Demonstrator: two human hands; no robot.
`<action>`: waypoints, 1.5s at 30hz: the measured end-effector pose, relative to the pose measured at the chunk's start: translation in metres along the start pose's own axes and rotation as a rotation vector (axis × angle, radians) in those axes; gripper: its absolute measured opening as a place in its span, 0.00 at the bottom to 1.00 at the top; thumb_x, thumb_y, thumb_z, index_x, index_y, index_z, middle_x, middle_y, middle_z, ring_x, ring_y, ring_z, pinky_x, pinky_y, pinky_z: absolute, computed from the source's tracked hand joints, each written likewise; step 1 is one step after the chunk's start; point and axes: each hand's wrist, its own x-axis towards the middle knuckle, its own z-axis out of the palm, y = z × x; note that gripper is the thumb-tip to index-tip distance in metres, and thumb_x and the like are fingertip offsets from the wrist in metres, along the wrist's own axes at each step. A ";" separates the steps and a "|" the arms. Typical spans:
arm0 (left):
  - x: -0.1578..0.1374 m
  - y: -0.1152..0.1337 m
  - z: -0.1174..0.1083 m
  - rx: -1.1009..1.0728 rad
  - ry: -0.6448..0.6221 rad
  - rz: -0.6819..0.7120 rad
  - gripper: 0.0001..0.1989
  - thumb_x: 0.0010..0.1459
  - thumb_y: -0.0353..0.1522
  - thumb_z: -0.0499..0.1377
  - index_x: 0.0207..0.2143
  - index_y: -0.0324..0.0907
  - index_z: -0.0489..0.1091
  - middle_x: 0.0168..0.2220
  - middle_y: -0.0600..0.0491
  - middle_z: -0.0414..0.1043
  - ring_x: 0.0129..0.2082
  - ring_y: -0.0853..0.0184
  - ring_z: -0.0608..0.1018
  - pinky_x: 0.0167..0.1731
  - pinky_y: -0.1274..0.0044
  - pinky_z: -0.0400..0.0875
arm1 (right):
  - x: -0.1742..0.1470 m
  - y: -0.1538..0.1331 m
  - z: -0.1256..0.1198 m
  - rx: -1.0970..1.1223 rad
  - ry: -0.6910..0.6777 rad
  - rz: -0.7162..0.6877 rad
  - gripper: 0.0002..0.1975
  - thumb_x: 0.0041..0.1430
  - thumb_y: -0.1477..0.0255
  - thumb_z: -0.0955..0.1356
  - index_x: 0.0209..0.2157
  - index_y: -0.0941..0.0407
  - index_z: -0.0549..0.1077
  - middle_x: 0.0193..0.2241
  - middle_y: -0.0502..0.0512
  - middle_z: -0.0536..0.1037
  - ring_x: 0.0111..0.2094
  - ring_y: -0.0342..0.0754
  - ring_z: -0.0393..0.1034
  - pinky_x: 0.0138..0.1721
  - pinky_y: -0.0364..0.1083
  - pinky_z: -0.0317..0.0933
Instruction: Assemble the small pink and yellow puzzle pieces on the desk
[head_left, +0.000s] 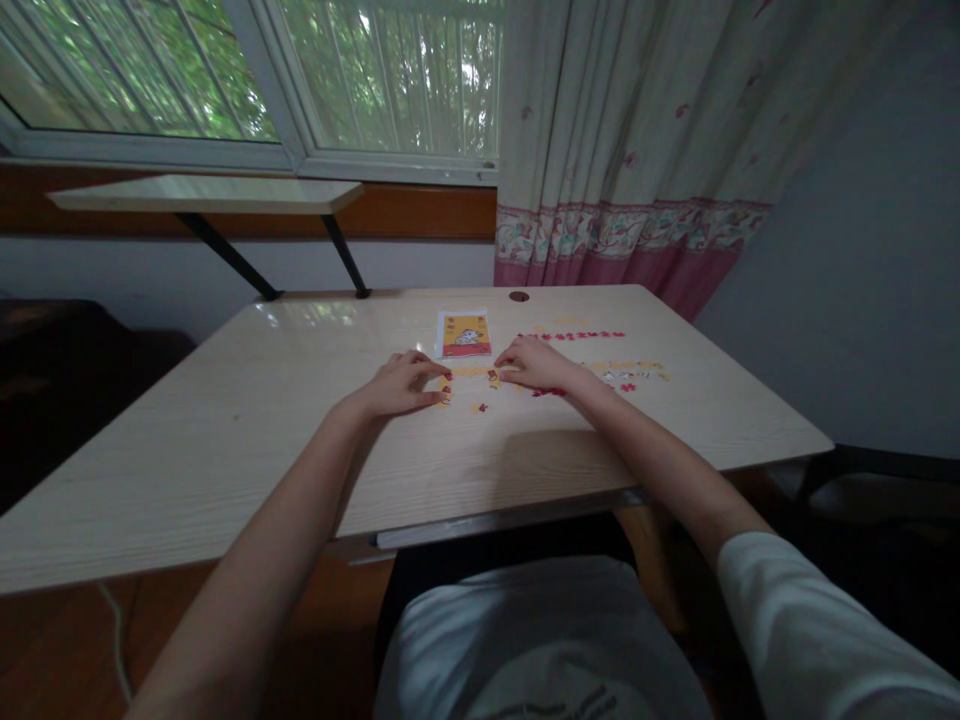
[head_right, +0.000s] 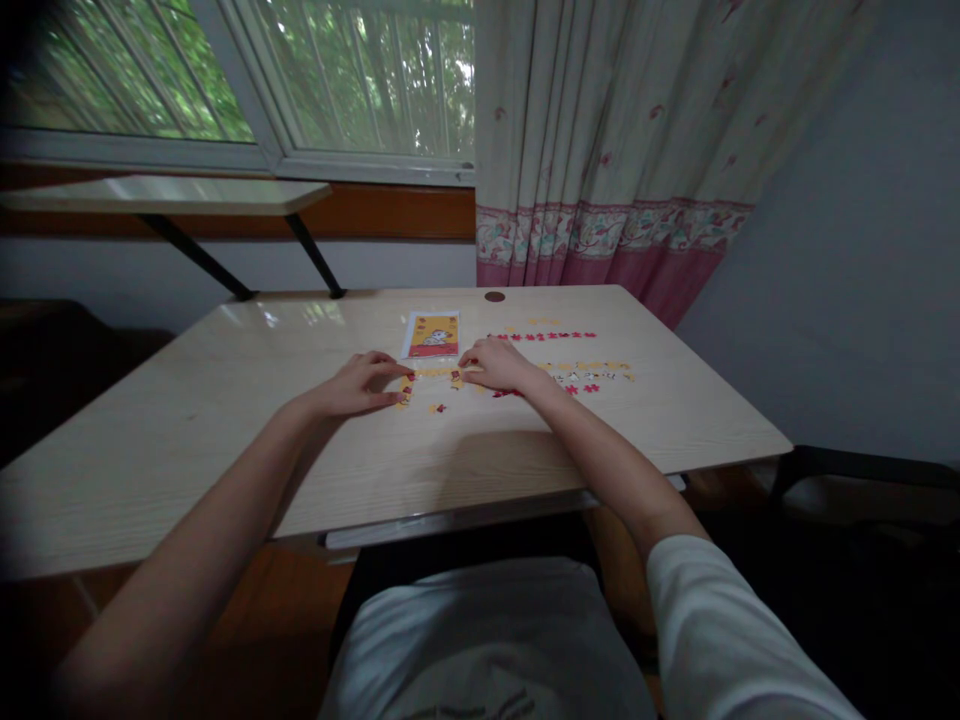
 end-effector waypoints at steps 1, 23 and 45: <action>0.000 0.000 0.000 0.000 -0.003 0.007 0.29 0.53 0.52 0.56 0.52 0.48 0.71 0.50 0.45 0.64 0.51 0.52 0.67 0.53 0.59 0.59 | 0.000 0.000 0.000 -0.002 -0.003 -0.003 0.16 0.60 0.63 0.67 0.45 0.55 0.77 0.39 0.60 0.77 0.43 0.51 0.68 0.46 0.49 0.58; -0.001 -0.002 -0.001 -0.022 0.015 0.039 0.29 0.52 0.53 0.56 0.51 0.47 0.72 0.50 0.45 0.67 0.51 0.51 0.67 0.52 0.58 0.59 | 0.000 -0.004 0.000 -0.006 0.028 -0.031 0.16 0.59 0.63 0.67 0.44 0.56 0.78 0.39 0.60 0.78 0.42 0.51 0.69 0.47 0.50 0.57; 0.002 0.001 0.003 -0.025 0.026 0.012 0.29 0.52 0.52 0.56 0.50 0.45 0.71 0.49 0.45 0.66 0.51 0.52 0.67 0.53 0.59 0.59 | 0.003 0.000 0.004 0.065 0.018 -0.006 0.13 0.61 0.71 0.64 0.42 0.54 0.79 0.37 0.56 0.80 0.38 0.47 0.71 0.44 0.45 0.59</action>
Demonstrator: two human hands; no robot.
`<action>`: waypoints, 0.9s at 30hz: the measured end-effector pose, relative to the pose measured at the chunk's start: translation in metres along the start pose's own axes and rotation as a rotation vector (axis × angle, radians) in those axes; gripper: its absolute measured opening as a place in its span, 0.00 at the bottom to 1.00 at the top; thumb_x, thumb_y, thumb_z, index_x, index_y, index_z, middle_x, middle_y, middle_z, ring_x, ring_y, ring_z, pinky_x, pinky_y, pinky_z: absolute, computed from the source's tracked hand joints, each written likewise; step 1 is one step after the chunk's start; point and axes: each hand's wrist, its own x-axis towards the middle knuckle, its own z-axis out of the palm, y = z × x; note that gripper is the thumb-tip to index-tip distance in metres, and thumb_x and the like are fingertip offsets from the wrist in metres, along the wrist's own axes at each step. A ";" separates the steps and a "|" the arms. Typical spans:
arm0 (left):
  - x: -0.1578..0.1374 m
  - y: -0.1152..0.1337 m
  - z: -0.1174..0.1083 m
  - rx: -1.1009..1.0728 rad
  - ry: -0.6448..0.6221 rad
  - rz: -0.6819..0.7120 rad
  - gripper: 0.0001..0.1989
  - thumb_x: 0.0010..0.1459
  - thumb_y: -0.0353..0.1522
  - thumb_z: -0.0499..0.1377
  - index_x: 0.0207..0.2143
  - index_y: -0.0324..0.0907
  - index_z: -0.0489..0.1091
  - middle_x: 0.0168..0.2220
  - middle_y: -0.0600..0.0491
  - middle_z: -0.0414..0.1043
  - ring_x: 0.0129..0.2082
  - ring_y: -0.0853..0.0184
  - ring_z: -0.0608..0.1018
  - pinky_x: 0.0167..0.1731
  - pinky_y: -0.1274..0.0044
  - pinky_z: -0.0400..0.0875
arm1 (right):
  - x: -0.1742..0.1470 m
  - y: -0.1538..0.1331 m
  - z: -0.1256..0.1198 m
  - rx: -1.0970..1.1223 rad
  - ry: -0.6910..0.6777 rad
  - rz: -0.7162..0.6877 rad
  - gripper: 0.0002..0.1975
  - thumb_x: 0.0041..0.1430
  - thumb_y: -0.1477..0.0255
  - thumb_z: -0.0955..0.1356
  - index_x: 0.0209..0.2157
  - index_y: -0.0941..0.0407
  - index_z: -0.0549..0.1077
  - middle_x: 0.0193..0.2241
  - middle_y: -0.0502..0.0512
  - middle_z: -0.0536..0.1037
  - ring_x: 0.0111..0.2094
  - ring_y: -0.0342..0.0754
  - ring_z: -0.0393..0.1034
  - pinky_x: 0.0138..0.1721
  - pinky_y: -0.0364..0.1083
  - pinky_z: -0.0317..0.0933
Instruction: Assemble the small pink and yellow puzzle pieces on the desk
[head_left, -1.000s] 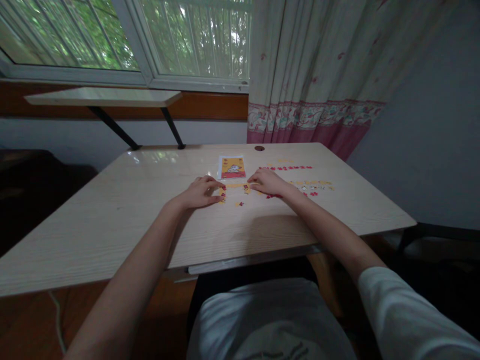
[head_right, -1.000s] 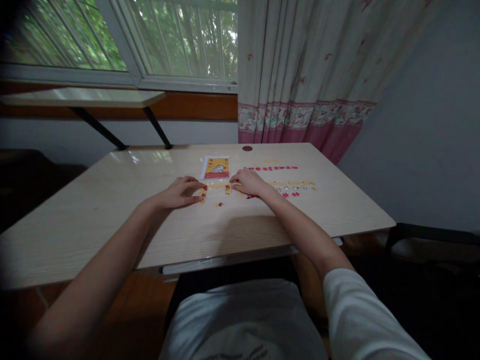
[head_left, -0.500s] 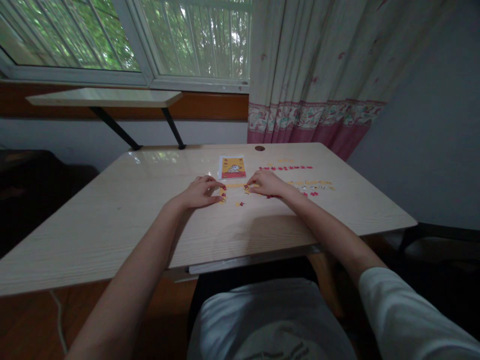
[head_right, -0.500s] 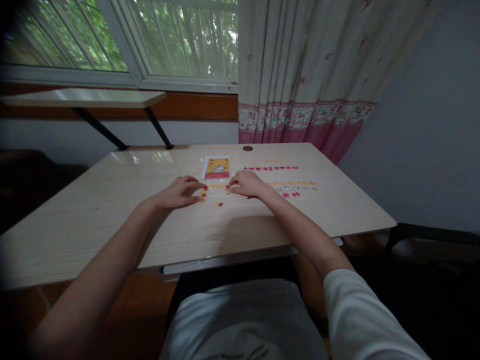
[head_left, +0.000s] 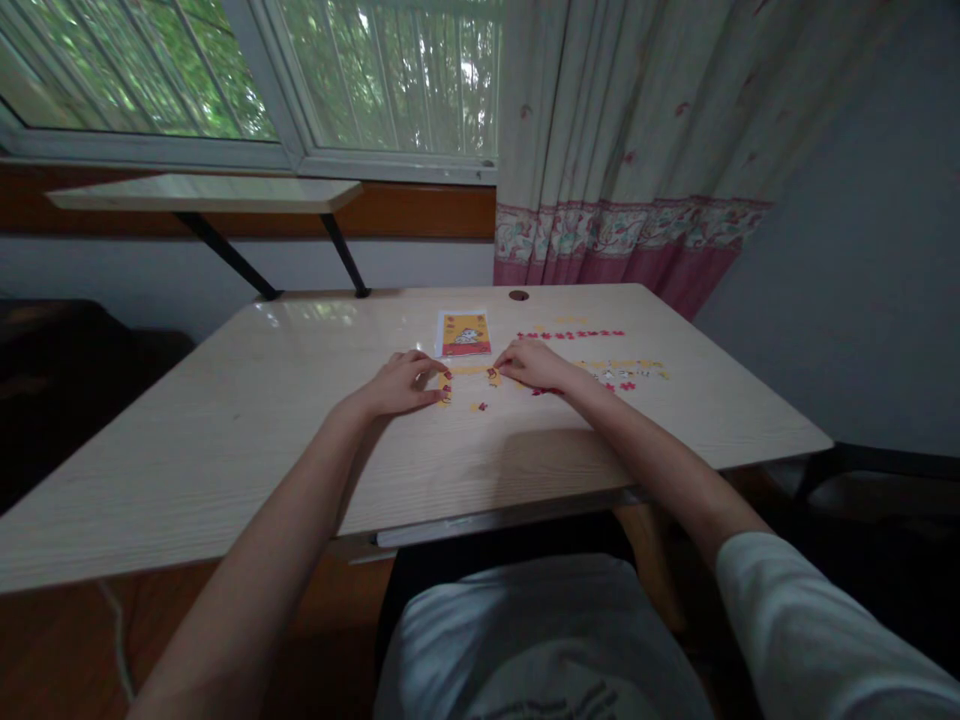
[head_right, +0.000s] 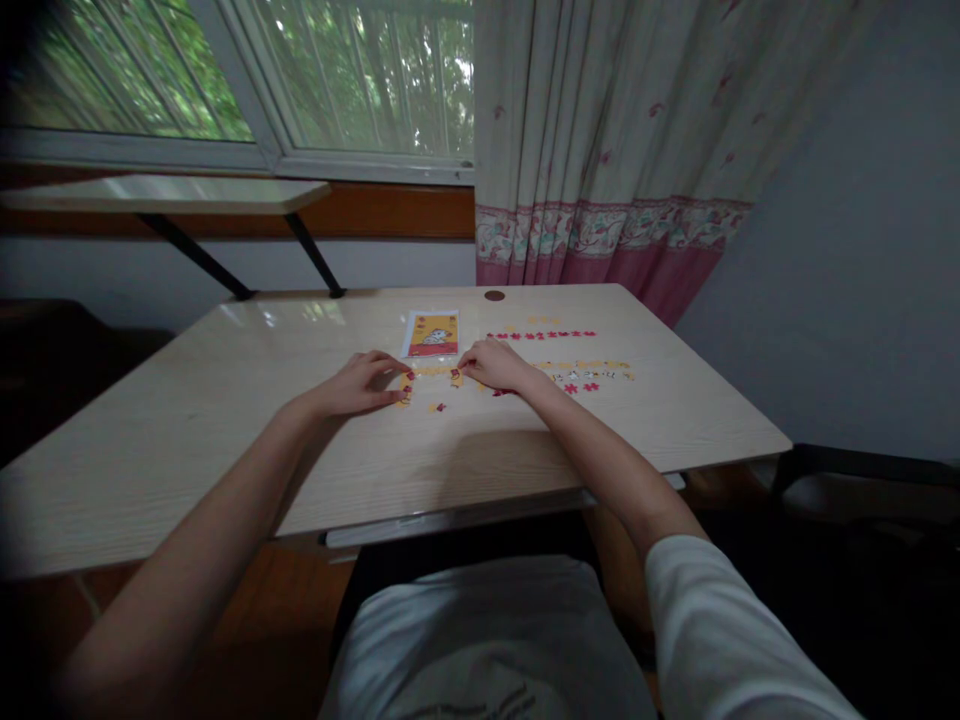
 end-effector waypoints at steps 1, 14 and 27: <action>0.000 0.000 0.000 0.002 0.000 -0.008 0.29 0.52 0.52 0.57 0.50 0.45 0.71 0.49 0.44 0.66 0.51 0.51 0.67 0.54 0.59 0.59 | 0.000 -0.001 -0.001 0.004 -0.005 0.006 0.13 0.61 0.71 0.65 0.42 0.54 0.79 0.37 0.56 0.80 0.38 0.47 0.71 0.43 0.45 0.59; 0.002 0.002 -0.002 -0.014 -0.001 -0.020 0.30 0.51 0.52 0.56 0.50 0.43 0.71 0.50 0.43 0.67 0.50 0.51 0.67 0.53 0.59 0.59 | 0.001 -0.013 0.008 -0.026 0.061 0.136 0.14 0.57 0.61 0.68 0.36 0.56 0.78 0.36 0.57 0.79 0.39 0.48 0.70 0.41 0.45 0.57; 0.002 -0.001 0.002 -0.008 0.020 0.015 0.29 0.51 0.53 0.55 0.49 0.46 0.72 0.47 0.45 0.69 0.49 0.51 0.69 0.52 0.59 0.60 | 0.001 -0.012 0.009 -0.022 0.070 0.146 0.13 0.58 0.61 0.68 0.37 0.55 0.77 0.36 0.55 0.79 0.38 0.48 0.70 0.39 0.44 0.56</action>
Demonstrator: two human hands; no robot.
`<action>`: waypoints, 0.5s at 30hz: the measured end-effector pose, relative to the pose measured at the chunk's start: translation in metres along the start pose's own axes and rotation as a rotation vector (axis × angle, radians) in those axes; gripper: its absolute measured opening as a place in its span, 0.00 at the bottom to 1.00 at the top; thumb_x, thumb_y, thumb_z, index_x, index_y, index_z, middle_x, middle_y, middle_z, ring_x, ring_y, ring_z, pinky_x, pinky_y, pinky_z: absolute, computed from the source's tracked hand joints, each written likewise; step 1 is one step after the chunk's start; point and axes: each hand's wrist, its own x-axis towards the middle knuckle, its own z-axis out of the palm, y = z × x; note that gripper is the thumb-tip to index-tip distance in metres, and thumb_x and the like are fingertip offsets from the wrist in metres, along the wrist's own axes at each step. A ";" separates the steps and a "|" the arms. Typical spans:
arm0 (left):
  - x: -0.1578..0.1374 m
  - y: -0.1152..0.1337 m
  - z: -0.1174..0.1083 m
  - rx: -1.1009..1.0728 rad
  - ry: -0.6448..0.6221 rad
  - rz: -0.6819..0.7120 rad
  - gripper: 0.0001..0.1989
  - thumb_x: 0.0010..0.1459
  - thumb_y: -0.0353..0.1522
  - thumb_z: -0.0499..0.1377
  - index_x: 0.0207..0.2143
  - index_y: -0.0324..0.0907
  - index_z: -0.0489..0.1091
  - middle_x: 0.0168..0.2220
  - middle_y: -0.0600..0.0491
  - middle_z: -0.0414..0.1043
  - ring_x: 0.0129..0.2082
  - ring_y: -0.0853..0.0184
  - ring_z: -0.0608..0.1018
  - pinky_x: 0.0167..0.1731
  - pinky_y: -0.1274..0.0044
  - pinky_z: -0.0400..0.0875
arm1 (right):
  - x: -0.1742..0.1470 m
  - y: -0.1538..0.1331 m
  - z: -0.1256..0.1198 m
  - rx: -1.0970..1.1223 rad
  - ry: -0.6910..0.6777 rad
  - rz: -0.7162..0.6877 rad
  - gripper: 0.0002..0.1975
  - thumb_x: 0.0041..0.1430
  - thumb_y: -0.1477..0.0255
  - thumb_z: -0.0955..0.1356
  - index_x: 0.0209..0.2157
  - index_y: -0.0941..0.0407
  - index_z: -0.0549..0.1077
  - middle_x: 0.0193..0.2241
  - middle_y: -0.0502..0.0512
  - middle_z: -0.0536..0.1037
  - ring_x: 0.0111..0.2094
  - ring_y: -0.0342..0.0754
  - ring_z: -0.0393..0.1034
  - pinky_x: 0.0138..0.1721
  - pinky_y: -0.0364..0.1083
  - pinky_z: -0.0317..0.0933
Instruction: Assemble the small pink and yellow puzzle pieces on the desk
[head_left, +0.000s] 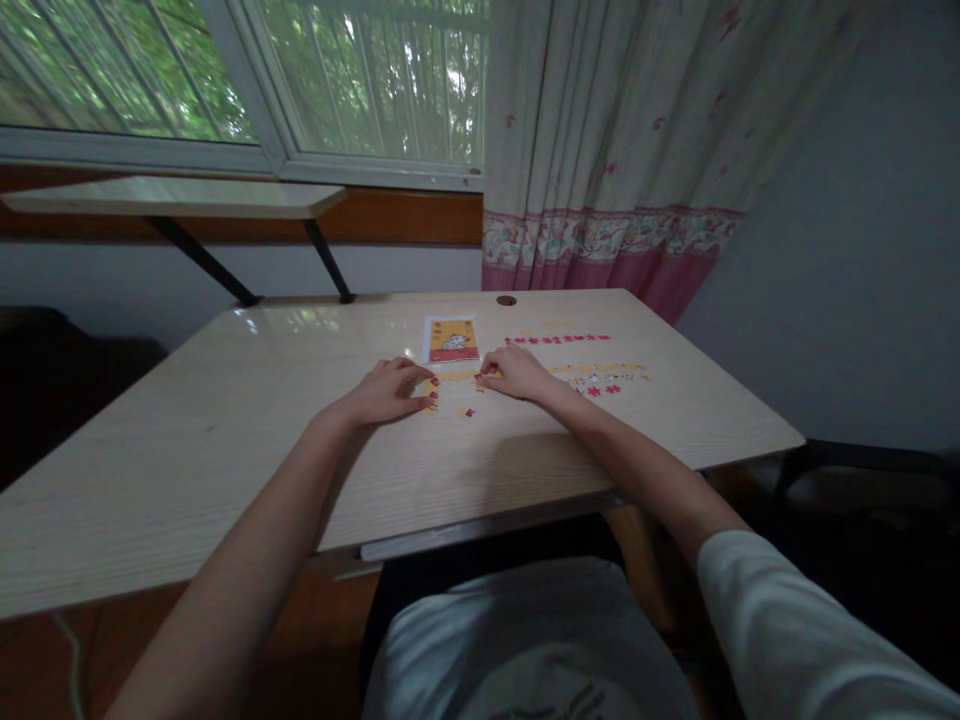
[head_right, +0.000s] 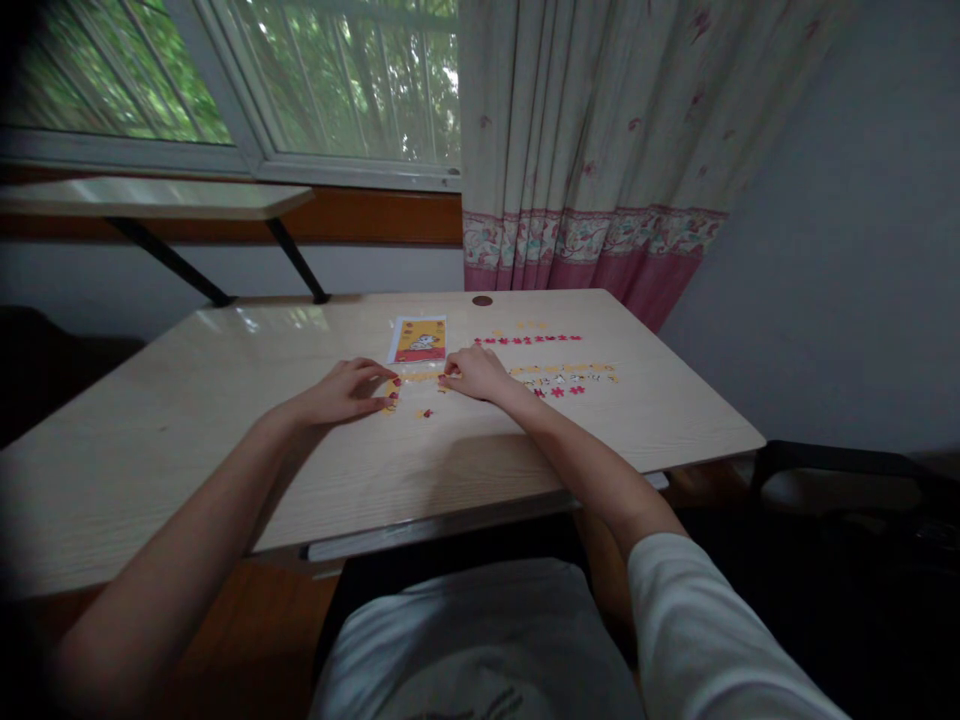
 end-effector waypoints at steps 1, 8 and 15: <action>0.000 0.000 0.000 0.000 -0.001 -0.001 0.29 0.51 0.53 0.55 0.49 0.46 0.72 0.47 0.45 0.69 0.49 0.51 0.69 0.52 0.59 0.60 | 0.000 0.000 0.000 -0.006 0.006 -0.003 0.13 0.59 0.61 0.67 0.37 0.55 0.77 0.36 0.55 0.79 0.39 0.48 0.70 0.40 0.45 0.56; 0.000 0.002 -0.002 0.007 -0.015 -0.017 0.30 0.52 0.53 0.54 0.50 0.44 0.71 0.48 0.43 0.67 0.49 0.50 0.68 0.52 0.58 0.60 | -0.001 -0.001 0.000 -0.013 0.021 0.000 0.11 0.59 0.63 0.68 0.36 0.55 0.77 0.35 0.55 0.79 0.39 0.48 0.69 0.43 0.45 0.56; 0.000 0.000 0.000 0.030 -0.017 -0.009 0.31 0.53 0.53 0.53 0.51 0.42 0.70 0.49 0.42 0.66 0.50 0.52 0.68 0.54 0.60 0.59 | 0.000 0.000 0.003 -0.017 0.028 -0.010 0.11 0.60 0.64 0.67 0.36 0.56 0.77 0.35 0.56 0.79 0.39 0.48 0.69 0.45 0.46 0.56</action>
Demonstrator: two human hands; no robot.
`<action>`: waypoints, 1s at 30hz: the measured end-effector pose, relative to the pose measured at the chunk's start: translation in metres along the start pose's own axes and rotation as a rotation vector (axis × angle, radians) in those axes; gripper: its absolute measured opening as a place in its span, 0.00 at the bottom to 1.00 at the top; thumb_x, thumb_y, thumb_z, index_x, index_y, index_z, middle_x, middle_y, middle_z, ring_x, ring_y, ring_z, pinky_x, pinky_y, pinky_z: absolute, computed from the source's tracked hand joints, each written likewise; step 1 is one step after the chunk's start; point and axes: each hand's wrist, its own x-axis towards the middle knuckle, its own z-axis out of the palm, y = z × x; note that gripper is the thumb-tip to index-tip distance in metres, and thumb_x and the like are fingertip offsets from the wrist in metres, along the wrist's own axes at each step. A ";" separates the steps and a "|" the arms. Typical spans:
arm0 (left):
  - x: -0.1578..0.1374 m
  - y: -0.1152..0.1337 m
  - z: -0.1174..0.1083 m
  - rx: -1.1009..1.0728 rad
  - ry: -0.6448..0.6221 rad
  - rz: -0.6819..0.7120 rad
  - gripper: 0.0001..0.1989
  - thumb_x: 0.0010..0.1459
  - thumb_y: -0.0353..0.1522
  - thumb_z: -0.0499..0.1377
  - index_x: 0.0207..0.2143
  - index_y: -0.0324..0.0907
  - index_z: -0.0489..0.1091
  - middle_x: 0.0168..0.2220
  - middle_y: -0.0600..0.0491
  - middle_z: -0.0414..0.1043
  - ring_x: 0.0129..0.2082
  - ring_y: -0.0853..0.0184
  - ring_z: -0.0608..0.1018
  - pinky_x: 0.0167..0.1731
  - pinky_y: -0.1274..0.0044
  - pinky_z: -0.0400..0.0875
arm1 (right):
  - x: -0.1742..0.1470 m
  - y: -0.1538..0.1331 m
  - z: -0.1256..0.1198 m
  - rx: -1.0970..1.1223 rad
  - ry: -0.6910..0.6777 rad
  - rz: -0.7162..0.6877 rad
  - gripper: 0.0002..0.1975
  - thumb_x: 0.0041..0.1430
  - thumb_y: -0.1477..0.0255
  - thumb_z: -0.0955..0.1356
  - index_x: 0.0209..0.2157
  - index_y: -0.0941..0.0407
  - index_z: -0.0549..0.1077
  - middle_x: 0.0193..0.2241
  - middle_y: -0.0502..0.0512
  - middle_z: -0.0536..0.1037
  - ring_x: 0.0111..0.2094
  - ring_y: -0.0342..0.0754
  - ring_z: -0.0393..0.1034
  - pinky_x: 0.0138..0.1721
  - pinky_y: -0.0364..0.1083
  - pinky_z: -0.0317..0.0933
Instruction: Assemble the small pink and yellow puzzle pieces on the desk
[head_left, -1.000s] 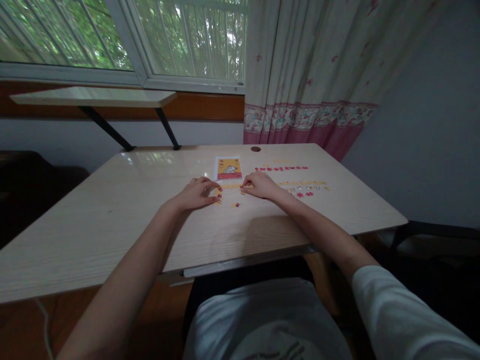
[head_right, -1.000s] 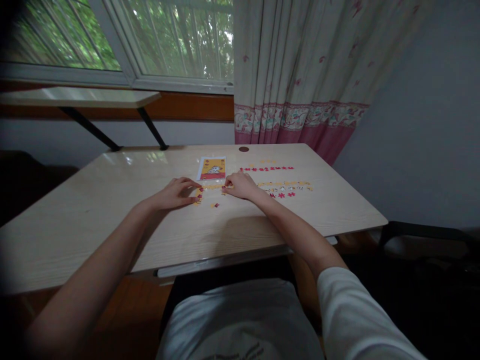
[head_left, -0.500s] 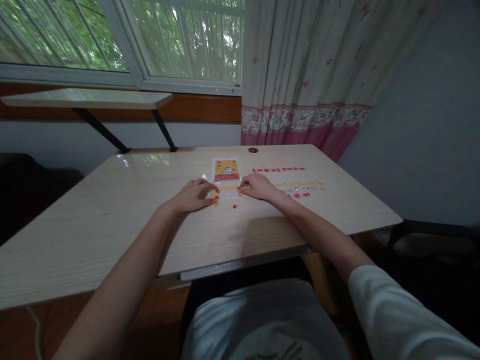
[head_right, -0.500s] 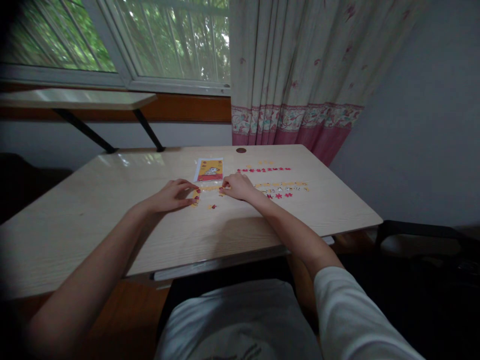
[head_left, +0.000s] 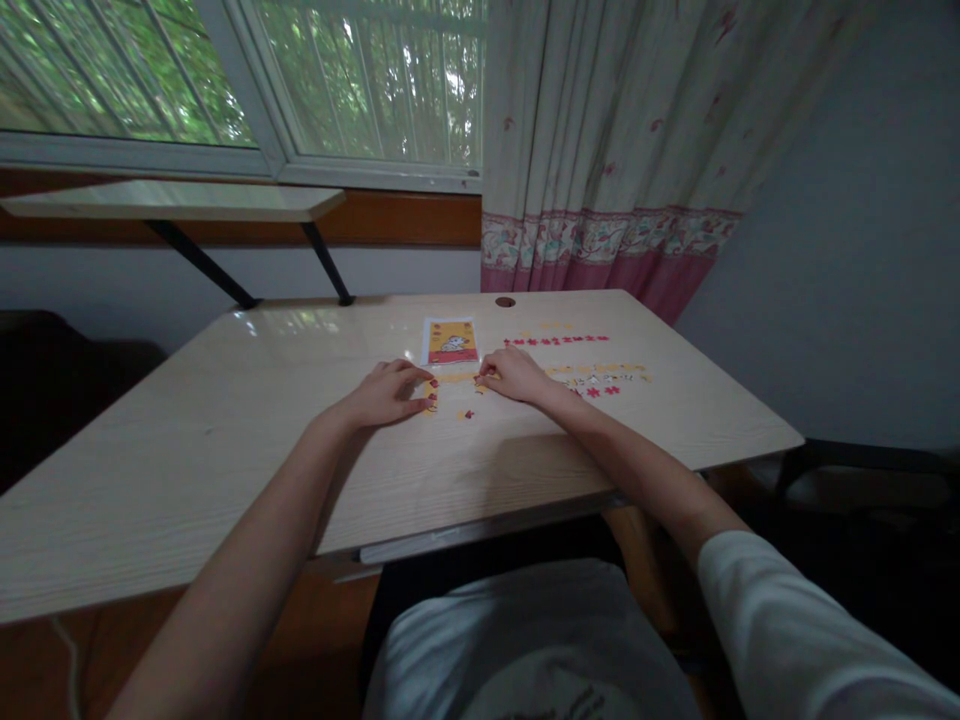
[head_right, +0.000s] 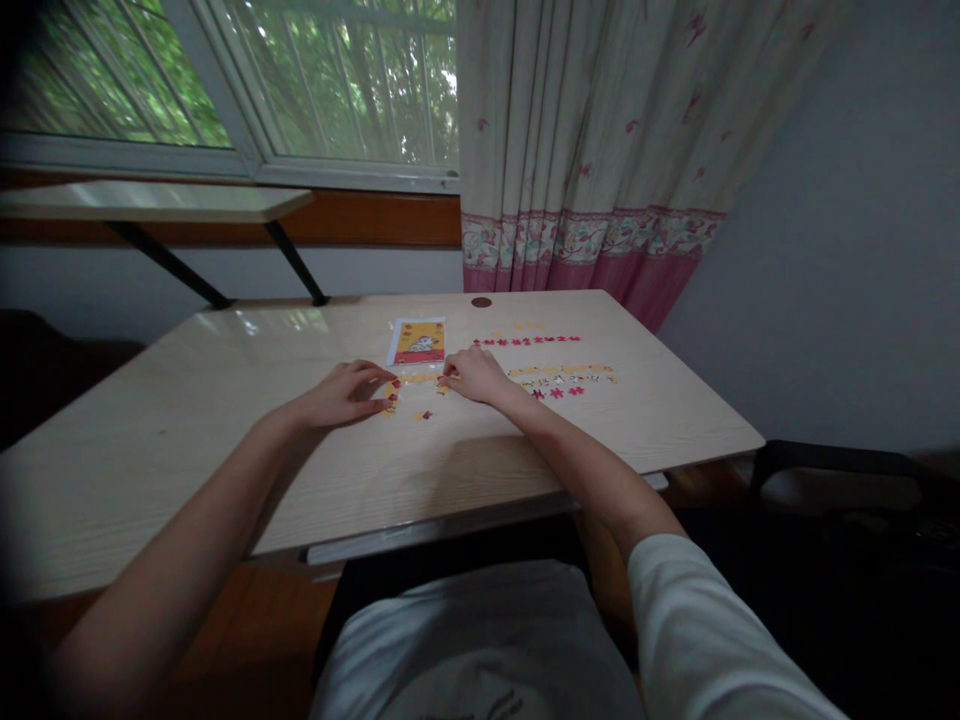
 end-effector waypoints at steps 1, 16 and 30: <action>0.000 0.000 0.000 0.005 -0.004 0.006 0.31 0.53 0.53 0.53 0.51 0.42 0.70 0.50 0.42 0.66 0.50 0.52 0.68 0.54 0.60 0.59 | 0.000 0.000 0.000 -0.004 0.000 -0.004 0.11 0.60 0.64 0.67 0.36 0.56 0.77 0.36 0.56 0.79 0.40 0.48 0.69 0.46 0.47 0.56; -0.001 -0.002 0.003 -0.013 0.018 0.006 0.34 0.54 0.53 0.51 0.53 0.38 0.69 0.49 0.40 0.68 0.50 0.50 0.69 0.51 0.60 0.61 | -0.004 -0.007 -0.006 0.165 -0.109 -0.325 0.07 0.59 0.73 0.67 0.35 0.58 0.78 0.34 0.55 0.79 0.37 0.45 0.70 0.45 0.44 0.56; -0.001 -0.003 0.004 -0.051 0.052 -0.016 0.31 0.52 0.52 0.54 0.51 0.41 0.71 0.48 0.41 0.69 0.48 0.51 0.70 0.51 0.59 0.62 | -0.010 -0.027 -0.011 0.313 -0.284 -0.356 0.04 0.52 0.76 0.70 0.33 0.59 0.76 0.33 0.55 0.77 0.36 0.45 0.68 0.42 0.45 0.60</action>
